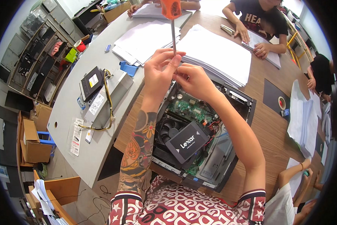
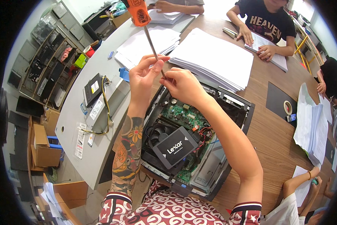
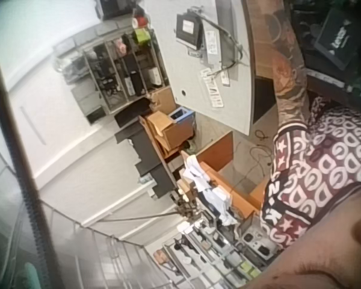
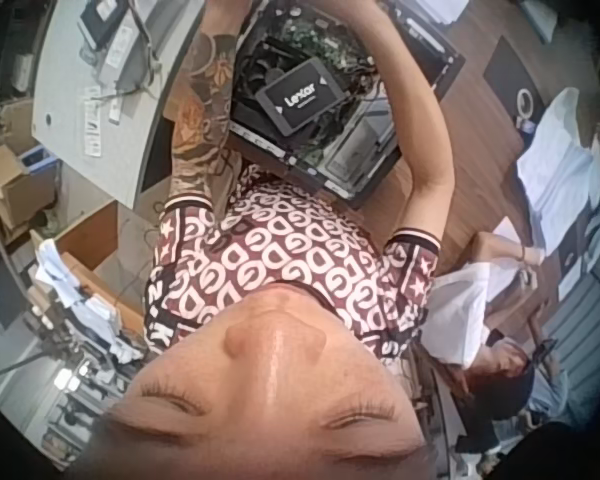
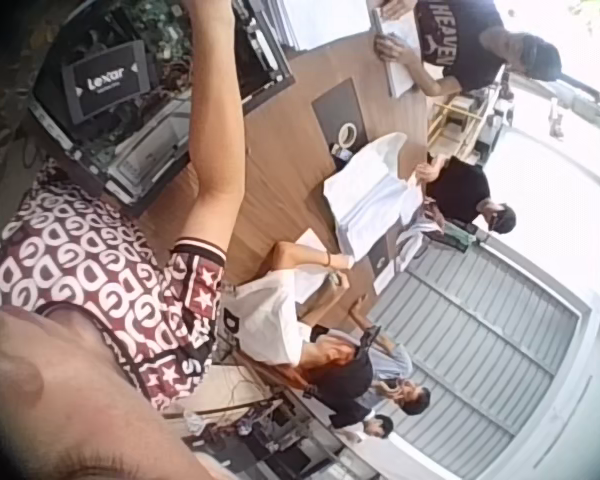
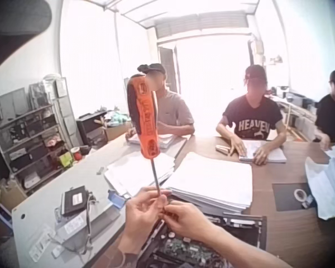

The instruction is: The person uses a screwdriver to remove screws from the internal components of a computer tower, including a fan and electronic boards.

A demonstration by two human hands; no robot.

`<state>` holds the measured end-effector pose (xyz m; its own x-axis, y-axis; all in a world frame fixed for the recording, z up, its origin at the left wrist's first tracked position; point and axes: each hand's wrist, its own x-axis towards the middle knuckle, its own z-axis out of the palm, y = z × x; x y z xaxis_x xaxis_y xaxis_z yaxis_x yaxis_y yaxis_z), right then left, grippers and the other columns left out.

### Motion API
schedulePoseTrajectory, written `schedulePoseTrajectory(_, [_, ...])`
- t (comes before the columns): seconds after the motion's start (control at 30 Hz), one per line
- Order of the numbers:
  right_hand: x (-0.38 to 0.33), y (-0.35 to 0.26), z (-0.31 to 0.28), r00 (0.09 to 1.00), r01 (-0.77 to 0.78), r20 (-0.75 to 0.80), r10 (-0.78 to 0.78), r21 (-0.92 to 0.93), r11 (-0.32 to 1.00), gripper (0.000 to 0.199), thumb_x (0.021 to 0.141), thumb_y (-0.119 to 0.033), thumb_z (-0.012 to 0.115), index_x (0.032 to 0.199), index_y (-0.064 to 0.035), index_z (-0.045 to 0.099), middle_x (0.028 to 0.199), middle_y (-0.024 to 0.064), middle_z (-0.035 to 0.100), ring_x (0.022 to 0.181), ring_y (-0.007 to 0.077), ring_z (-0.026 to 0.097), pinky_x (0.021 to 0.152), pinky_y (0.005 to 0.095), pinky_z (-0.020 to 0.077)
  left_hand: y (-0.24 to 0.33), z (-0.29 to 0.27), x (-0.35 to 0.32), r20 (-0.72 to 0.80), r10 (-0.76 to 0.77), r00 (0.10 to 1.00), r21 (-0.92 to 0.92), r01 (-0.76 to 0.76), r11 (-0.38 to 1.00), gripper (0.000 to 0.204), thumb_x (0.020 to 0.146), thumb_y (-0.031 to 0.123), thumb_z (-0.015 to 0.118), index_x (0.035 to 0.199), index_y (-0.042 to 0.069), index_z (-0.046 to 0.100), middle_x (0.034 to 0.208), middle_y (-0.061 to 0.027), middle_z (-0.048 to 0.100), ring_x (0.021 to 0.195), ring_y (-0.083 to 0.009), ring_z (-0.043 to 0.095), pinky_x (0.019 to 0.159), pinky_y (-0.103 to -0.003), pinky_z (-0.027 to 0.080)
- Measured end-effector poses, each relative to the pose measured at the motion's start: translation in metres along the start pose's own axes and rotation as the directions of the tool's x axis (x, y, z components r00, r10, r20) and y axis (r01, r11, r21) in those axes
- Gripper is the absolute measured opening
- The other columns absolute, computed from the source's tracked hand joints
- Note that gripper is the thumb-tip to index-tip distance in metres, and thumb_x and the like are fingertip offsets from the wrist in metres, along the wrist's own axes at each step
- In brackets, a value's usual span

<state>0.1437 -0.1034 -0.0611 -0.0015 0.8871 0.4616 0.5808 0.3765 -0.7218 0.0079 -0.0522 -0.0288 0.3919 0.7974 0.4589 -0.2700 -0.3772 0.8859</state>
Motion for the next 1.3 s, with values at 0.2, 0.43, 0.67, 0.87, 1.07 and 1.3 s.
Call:
schedulePoseTrajectory(0.2, [0.001, -0.002, -0.002, 1.000, -0.010, -0.001, 0.010, -0.035, 0.999, 0.024, 0.087, -0.019, 0.068, 0.080, 0.0030, 0.064, 0.073, 0.0150, 0.059, 0.064, 0.0303, 0.060, 0.062, 0.0395, 0.0470, 0.005, 0.000, -0.002, 0.010, -0.027, 1.000, -0.071, 0.028, 0.997, 0.022, 0.094, 0.014, 0.060, 0.103, -0.001, 0.072, 0.111, -0.0085, 0.067, 0.106, -0.0162, 0.060, 0.096, -0.030, 0.041])
schedulePoseTrajectory(0.43, [0.000, -0.004, -0.005, 0.999, -0.042, 0.002, 0.042, -0.073, 0.996, 0.025, 0.087, -0.020, 0.068, 0.079, 0.0031, 0.064, 0.072, 0.0151, 0.059, 0.064, 0.0307, 0.059, 0.062, 0.0403, 0.0463, 0.003, 0.001, -0.001, 0.010, -0.013, 1.000, -0.037, 0.014, 0.999, 0.019, 0.095, 0.010, 0.059, 0.104, -0.002, 0.072, 0.111, -0.0088, 0.066, 0.104, -0.0153, 0.060, 0.093, -0.029, 0.044])
schedulePoseTrajectory(0.67, [0.002, 0.000, -0.004, 1.000, -0.001, -0.021, 0.000, -0.024, 1.000, 0.025, 0.088, -0.018, 0.068, 0.076, 0.0035, 0.062, 0.070, 0.0153, 0.058, 0.061, 0.0287, 0.056, 0.060, 0.0388, 0.0451, -0.001, -0.001, 0.006, -0.002, 0.040, 0.999, 0.033, -0.040, 0.999, 0.016, 0.094, 0.004, 0.059, 0.102, -0.003, 0.071, 0.109, -0.0088, 0.064, 0.097, -0.0154, 0.064, 0.084, -0.029, 0.052])
schedulePoseTrajectory(0.87, [0.002, 0.001, -0.002, 0.999, 0.022, -0.026, -0.023, -0.038, 0.999, 0.025, 0.088, -0.017, 0.068, 0.076, 0.0037, 0.061, 0.069, 0.0141, 0.057, 0.058, 0.0274, 0.055, 0.058, 0.0377, 0.0444, -0.007, 0.001, 0.006, -0.056, 0.095, 0.994, 0.064, -0.092, 0.994, 0.015, 0.089, 0.007, 0.064, 0.098, 0.005, 0.076, 0.099, -0.0070, 0.064, 0.083, -0.0147, 0.066, 0.070, -0.028, 0.055])
schedulePoseTrajectory(1.07, [0.003, -0.002, 0.000, 0.999, -0.002, -0.038, 0.000, -0.030, 1.000, 0.024, 0.088, -0.017, 0.068, 0.078, 0.0038, 0.062, 0.068, 0.0137, 0.057, 0.058, 0.0262, 0.056, 0.058, 0.0379, 0.0446, -0.006, -0.001, 0.005, -0.118, 0.005, 0.993, 0.060, 0.002, 0.998, 0.012, 0.085, 0.007, 0.071, 0.096, 0.002, 0.074, 0.092, -0.0063, 0.066, 0.075, -0.0142, 0.065, 0.072, -0.028, 0.053])
schedulePoseTrajectory(1.3, [0.002, 0.001, 0.000, 0.999, -0.003, -0.033, 0.001, -0.051, 0.999, 0.022, 0.089, -0.017, 0.066, 0.081, 0.0035, 0.062, 0.069, 0.0140, 0.057, 0.060, 0.0261, 0.057, 0.059, 0.0380, 0.0458, -0.005, 0.004, 0.004, -0.146, 0.015, 0.989, 0.053, -0.007, 0.999, 0.017, 0.087, 0.009, 0.069, 0.101, -0.001, 0.069, 0.094, -0.0073, 0.067, 0.077, -0.0160, 0.065, 0.074, -0.029, 0.053])
